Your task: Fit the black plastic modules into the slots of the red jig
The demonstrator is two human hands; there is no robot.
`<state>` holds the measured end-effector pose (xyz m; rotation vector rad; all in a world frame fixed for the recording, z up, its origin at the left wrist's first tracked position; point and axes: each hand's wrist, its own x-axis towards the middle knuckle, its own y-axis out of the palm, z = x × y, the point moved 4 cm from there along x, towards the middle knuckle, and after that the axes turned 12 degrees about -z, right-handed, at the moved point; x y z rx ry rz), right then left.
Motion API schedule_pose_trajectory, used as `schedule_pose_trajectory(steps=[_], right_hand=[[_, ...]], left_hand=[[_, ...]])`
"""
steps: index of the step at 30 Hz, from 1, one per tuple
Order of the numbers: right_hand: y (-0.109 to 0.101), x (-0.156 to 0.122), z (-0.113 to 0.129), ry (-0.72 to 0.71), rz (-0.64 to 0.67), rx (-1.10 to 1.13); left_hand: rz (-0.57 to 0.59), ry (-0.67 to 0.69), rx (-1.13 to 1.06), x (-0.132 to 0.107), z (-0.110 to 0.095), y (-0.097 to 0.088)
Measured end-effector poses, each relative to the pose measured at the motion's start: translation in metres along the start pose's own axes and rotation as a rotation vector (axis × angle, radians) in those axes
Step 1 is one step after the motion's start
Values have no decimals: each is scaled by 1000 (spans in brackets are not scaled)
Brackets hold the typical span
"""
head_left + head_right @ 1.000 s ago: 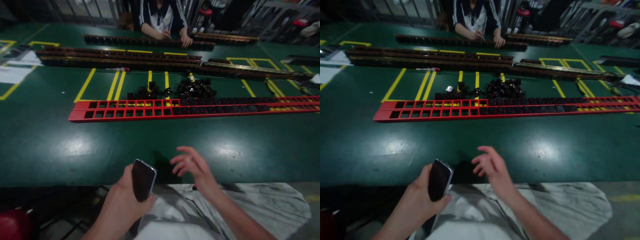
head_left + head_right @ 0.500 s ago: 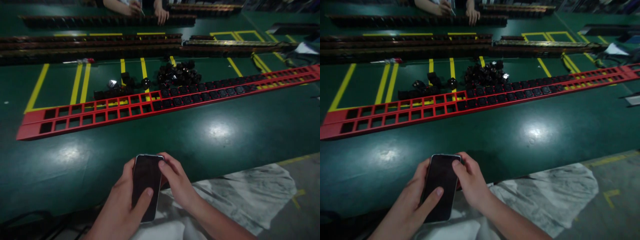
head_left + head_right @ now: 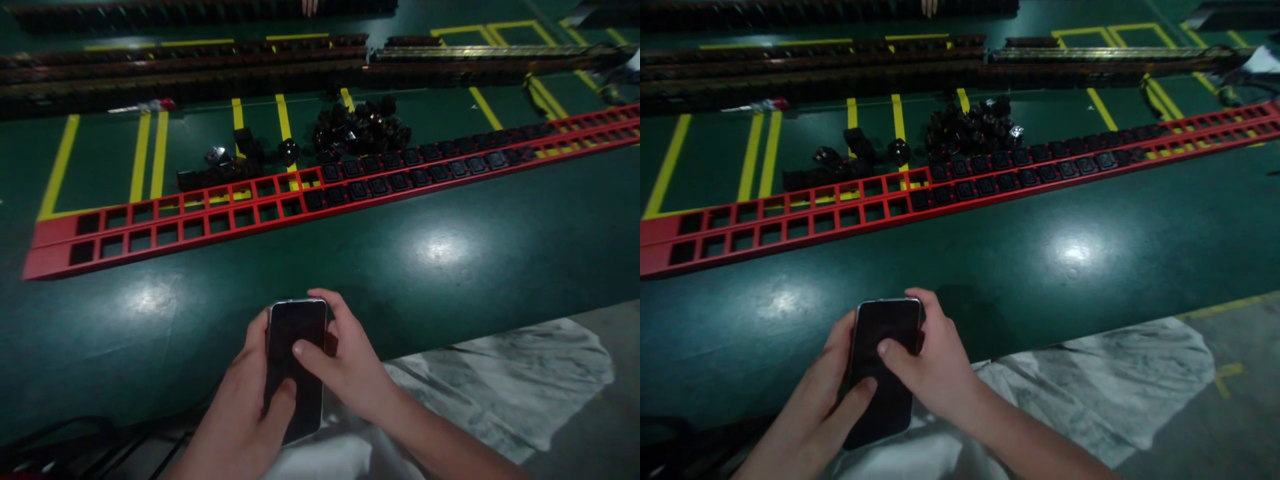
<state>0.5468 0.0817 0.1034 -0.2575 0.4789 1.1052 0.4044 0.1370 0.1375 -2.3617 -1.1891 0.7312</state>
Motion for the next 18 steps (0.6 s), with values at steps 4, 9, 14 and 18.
schedule_pose_trajectory(steps=[4,9,14,18], right_hand=[[0,-1,3,-22,-3,-58],[-3,-7,12,33,37,32],[-3,-10,19,78,54,125],[-4,-14,24,102,66,144]], left_hand=[[2,-50,-50,-3,4,0],[-5,-109,-112,-7,15,-4],[-15,-191,-145,-11,8,-9],[-7,-251,-147,-12,-3,-12]])
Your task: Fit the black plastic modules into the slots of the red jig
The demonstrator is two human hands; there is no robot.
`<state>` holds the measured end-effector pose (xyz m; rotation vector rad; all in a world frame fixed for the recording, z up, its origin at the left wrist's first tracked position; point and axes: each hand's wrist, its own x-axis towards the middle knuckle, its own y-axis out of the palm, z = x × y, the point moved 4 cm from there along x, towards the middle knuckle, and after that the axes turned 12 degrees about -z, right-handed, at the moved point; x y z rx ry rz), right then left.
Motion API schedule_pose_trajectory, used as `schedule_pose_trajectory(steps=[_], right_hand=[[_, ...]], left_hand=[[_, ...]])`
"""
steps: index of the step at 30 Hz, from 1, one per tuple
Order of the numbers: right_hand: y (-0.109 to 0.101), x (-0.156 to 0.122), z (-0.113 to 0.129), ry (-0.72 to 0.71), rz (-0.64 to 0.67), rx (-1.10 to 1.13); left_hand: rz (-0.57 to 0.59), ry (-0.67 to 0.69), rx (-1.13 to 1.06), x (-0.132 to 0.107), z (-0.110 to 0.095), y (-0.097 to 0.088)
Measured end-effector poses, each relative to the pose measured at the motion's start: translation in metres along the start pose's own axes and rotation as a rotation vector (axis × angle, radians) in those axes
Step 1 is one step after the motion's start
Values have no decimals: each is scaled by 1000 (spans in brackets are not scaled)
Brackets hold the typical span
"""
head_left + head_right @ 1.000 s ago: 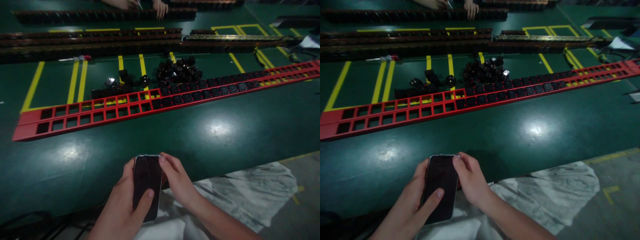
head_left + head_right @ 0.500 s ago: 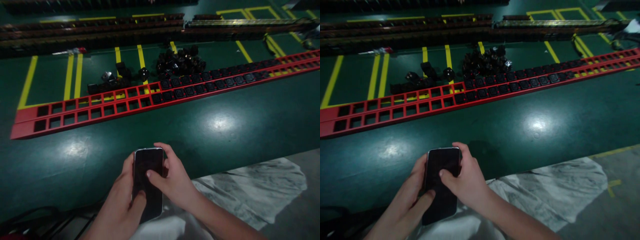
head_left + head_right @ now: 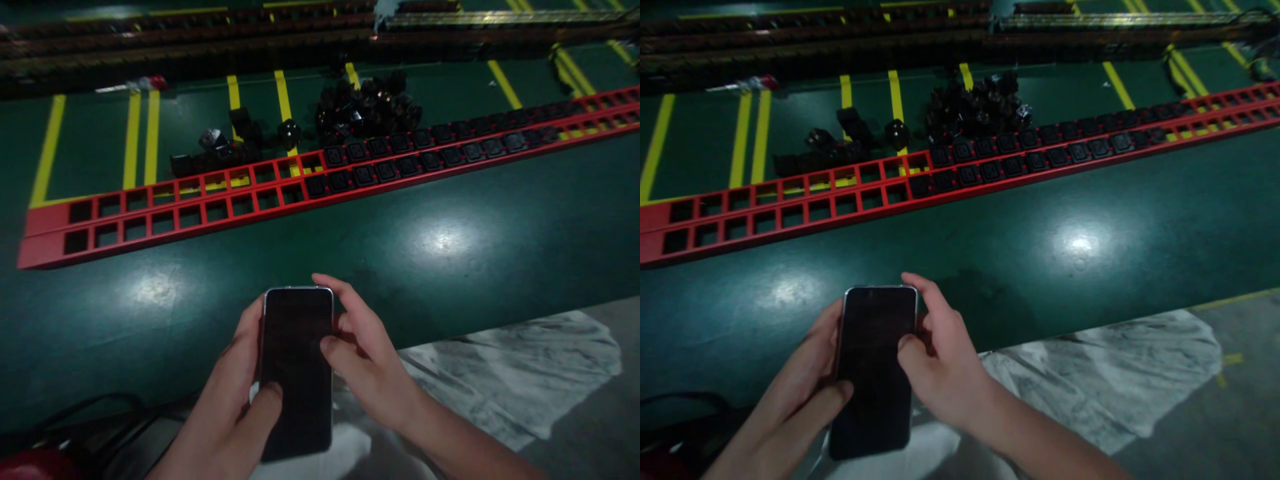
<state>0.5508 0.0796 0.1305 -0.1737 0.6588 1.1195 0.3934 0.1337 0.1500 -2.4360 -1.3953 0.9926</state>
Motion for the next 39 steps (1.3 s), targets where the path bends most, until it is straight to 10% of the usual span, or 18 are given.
schedule_pose_trajectory(steps=[39], right_hand=[[-1,2,0,-24,-65,-9]], left_hand=[[-17,20,22,-1,4,-8]])
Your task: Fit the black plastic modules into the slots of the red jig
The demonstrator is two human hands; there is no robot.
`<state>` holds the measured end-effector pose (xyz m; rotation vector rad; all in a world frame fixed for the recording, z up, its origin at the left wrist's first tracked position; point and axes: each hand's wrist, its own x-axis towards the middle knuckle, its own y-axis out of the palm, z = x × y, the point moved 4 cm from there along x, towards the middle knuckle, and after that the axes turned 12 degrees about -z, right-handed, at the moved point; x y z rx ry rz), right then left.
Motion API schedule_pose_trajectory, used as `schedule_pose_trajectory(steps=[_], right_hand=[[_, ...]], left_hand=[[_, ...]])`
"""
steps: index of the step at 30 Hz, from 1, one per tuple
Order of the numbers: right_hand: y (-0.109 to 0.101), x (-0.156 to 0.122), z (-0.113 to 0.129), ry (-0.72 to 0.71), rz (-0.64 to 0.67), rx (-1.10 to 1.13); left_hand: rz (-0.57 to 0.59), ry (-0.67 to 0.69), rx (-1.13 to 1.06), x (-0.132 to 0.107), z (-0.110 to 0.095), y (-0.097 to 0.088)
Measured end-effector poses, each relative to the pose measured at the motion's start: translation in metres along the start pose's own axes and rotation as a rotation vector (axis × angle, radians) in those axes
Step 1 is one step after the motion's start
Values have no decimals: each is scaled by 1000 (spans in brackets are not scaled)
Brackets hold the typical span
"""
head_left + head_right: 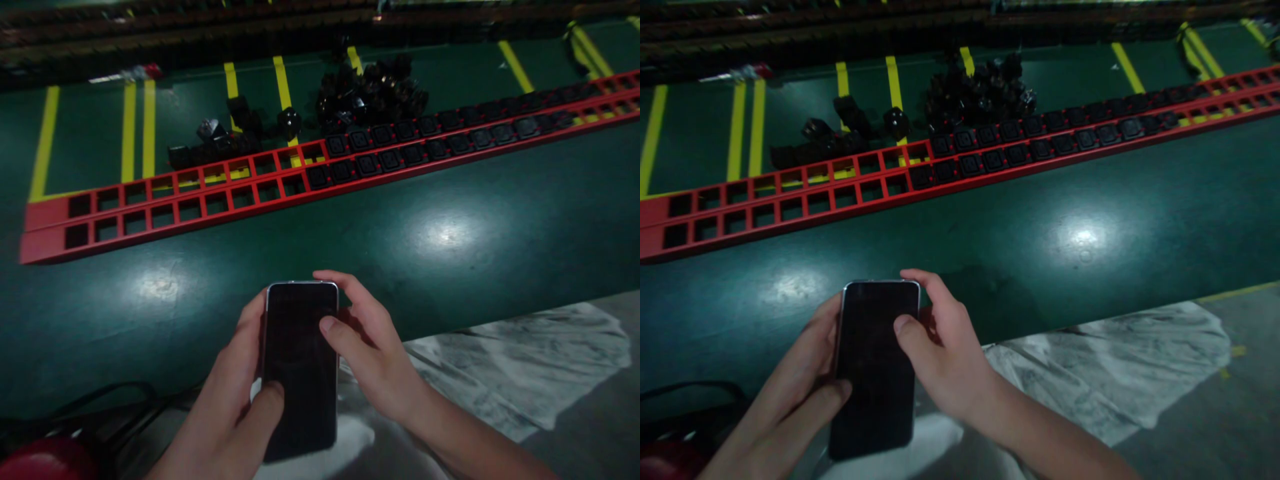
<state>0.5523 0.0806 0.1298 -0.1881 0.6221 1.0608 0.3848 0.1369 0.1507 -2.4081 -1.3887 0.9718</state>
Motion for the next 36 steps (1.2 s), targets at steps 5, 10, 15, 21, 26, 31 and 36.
schedule_pose_trajectory(steps=[5,10,15,21,26,31,36], right_hand=[[0,0,0,-2,1,-15],[0,-1,1,1,11,-24],[0,-1,1,-6,8,-42],[-1,-1,1,-6,7,-41],[0,-1,0,0,14,-36],[0,-1,-2,4,18,-40],[-1,-1,-1,-3,23,-38]], left_hand=[[26,7,-52,1,-2,1],[21,-48,-129,0,-4,2],[57,-51,-177,-1,-2,3],[55,-47,-178,-1,2,3],[45,-35,-178,-1,2,2],[34,-44,-178,-1,-3,2],[44,-54,-178,-2,-3,3]])
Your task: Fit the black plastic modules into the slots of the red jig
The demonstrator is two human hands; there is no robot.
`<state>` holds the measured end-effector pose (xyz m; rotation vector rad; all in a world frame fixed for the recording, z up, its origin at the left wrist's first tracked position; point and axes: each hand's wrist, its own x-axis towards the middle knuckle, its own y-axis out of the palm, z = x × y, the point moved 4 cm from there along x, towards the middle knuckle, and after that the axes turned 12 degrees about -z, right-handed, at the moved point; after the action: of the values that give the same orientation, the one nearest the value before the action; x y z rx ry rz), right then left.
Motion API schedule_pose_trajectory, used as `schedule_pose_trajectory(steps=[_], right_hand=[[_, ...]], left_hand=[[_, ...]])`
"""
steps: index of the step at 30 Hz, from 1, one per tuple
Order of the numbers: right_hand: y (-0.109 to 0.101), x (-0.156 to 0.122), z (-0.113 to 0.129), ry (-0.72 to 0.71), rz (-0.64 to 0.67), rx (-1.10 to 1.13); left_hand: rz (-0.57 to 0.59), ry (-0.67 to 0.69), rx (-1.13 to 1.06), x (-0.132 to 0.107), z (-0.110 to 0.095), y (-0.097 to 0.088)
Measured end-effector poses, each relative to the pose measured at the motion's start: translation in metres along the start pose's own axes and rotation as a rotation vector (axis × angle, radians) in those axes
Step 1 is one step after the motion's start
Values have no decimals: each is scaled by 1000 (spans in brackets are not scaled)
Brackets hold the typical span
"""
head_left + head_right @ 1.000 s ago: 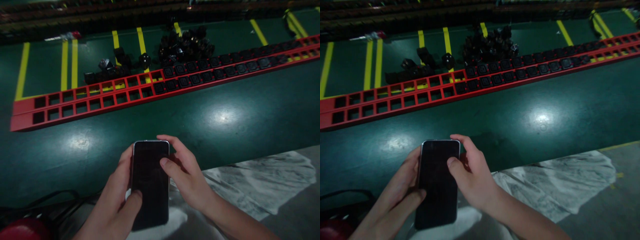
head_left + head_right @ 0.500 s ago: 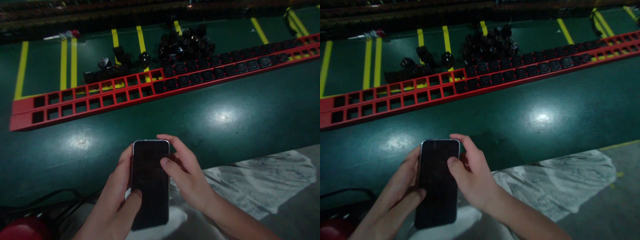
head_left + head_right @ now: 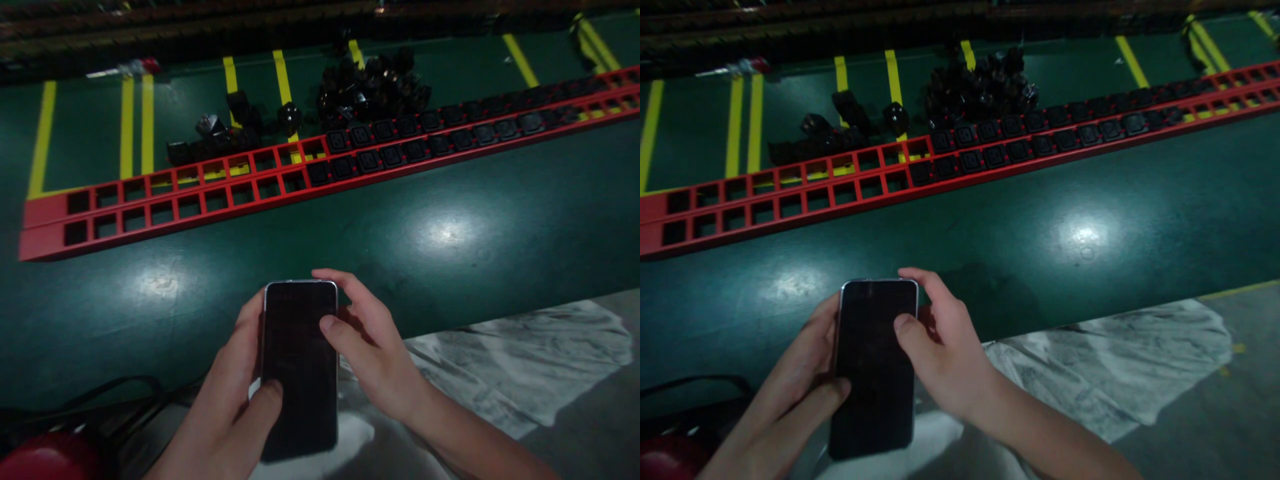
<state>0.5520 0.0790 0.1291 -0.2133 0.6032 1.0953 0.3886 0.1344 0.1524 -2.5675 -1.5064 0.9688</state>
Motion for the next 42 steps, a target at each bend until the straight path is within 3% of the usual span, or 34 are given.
schedule_pose_trajectory(steps=[11,17,27,42], right_hand=[[0,1,0,12,-3,3],[0,1,1,2,-10,-2],[-3,-1,0,11,-10,-6],[-6,-3,0,7,-17,-18]], left_hand=[[-8,6,-11,-1,-4,1],[-24,-48,-23,-2,3,-1],[-27,-28,-27,-2,-8,4],[-31,-1,24,-5,-3,2]])
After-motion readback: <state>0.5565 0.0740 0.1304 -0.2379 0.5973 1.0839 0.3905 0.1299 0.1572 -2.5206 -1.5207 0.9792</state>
